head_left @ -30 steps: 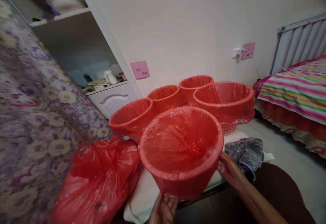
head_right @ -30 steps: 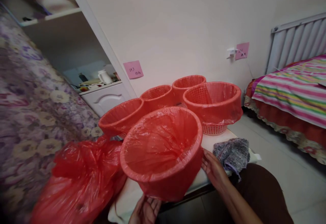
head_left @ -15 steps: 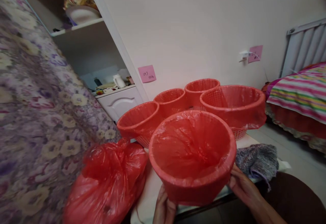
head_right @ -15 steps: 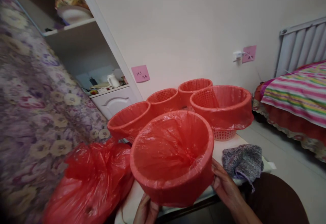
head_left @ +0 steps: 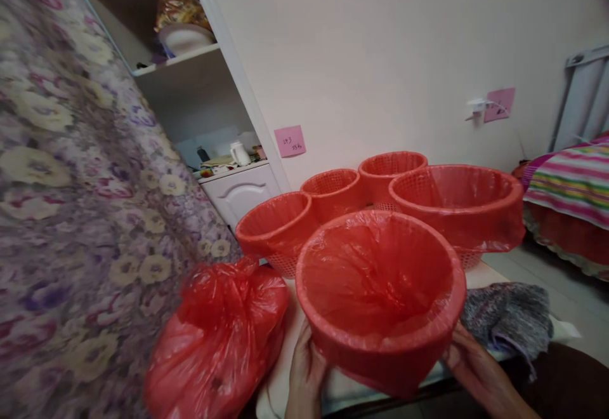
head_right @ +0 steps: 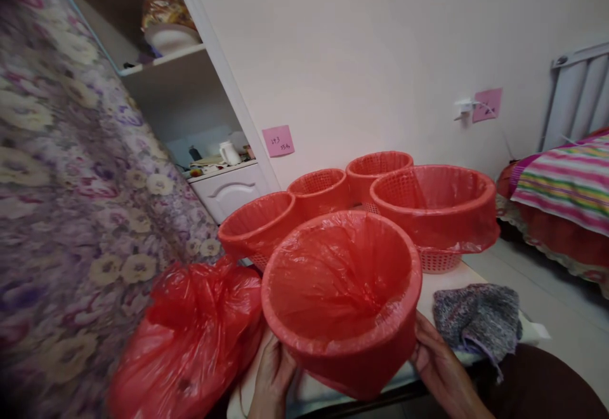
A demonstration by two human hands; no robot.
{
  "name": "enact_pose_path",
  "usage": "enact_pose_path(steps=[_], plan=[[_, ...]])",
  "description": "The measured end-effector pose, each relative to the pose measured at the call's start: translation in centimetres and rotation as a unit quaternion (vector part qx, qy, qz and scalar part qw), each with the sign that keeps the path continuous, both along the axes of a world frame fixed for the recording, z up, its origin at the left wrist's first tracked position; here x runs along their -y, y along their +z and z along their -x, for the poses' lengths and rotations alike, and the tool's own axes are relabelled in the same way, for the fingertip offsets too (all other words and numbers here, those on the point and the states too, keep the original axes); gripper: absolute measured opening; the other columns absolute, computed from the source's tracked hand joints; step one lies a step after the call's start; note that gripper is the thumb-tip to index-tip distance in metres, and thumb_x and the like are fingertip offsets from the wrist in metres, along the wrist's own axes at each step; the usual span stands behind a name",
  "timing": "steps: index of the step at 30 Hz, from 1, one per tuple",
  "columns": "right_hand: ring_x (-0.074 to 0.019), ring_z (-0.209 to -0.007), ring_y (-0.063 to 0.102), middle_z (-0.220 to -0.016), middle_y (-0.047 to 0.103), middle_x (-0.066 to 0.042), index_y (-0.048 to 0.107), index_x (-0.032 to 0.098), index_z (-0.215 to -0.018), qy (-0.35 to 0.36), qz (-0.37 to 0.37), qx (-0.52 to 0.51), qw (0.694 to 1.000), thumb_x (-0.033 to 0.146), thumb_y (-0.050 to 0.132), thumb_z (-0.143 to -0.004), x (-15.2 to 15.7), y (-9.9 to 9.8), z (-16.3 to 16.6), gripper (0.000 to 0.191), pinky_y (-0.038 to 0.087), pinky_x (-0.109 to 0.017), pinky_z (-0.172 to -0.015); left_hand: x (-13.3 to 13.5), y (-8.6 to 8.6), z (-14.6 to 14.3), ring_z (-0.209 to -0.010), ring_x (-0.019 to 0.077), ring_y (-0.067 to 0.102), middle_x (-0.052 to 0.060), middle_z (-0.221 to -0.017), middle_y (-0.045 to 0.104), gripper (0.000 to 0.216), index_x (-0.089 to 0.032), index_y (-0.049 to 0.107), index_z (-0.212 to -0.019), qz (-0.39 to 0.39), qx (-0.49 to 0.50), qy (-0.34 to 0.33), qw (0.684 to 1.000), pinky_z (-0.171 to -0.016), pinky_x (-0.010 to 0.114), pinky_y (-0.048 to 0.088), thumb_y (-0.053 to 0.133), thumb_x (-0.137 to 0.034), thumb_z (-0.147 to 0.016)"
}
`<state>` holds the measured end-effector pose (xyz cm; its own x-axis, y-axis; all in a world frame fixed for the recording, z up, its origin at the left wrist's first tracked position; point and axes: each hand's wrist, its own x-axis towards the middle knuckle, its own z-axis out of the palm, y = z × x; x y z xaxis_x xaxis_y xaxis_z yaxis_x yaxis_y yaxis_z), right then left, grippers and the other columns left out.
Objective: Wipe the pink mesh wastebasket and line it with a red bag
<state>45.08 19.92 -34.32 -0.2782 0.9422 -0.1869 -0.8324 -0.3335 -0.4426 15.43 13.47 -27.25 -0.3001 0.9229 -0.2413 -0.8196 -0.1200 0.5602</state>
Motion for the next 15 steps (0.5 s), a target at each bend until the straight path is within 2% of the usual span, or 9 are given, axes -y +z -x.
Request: enact_pose_path(steps=[3,8,12,15], plan=[[-0.015,-0.072,0.074,-0.093,0.081,0.003,0.073,0.028,-0.101,-0.004,0.002,0.001,1.0,0.009,0.086,-0.061,-0.2,-0.3,0.1,0.046,0.063,-0.023,-0.063,0.4,-1.2,0.0,-0.079,0.0154,0.073,0.001,-0.091,0.079,0.043,-0.025,0.071,-0.111,-0.012,-0.015,0.019,1.0,-0.083,0.03,0.058,0.057,0.001,-0.08],[-0.0187,-0.082,0.074,-0.099,0.08,0.0,0.072,0.025,-0.104,-0.011,-0.002,0.015,1.0,0.013,0.084,-0.065,-0.4,-1.1,0.3,0.043,0.064,-0.028,-0.072,1.0,-3.3,-1.1,-0.081,0.0165,0.073,0.001,-0.09,0.078,0.031,-0.023,0.075,-0.096,0.01,-0.054,0.006,0.998,-0.093,0.032,0.055,0.071,-0.005,-0.071],[-0.0158,-0.079,0.074,-0.096,0.08,0.002,0.072,0.025,-0.1,-0.011,0.002,-0.002,1.0,0.014,0.083,-0.068,-0.4,-1.7,0.2,0.036,0.064,-0.026,-0.07,0.5,-2.4,-1.1,-0.104,0.0259,0.07,0.006,-0.098,0.078,0.027,-0.021,0.073,-0.103,0.017,-0.124,0.001,0.992,-0.1,0.041,0.051,0.071,-0.022,-0.076],[-0.0158,-0.083,0.074,-0.101,0.08,0.002,0.072,0.026,-0.102,-0.01,0.001,-0.009,1.0,0.017,0.083,-0.07,-0.3,-1.9,0.2,0.035,0.064,-0.027,-0.072,0.8,-0.8,-0.7,-0.126,0.0313,0.056,0.01,-0.118,0.072,0.046,-0.023,0.067,-0.12,0.005,-0.209,0.018,0.978,-0.106,0.043,0.046,0.073,-0.032,-0.075]])
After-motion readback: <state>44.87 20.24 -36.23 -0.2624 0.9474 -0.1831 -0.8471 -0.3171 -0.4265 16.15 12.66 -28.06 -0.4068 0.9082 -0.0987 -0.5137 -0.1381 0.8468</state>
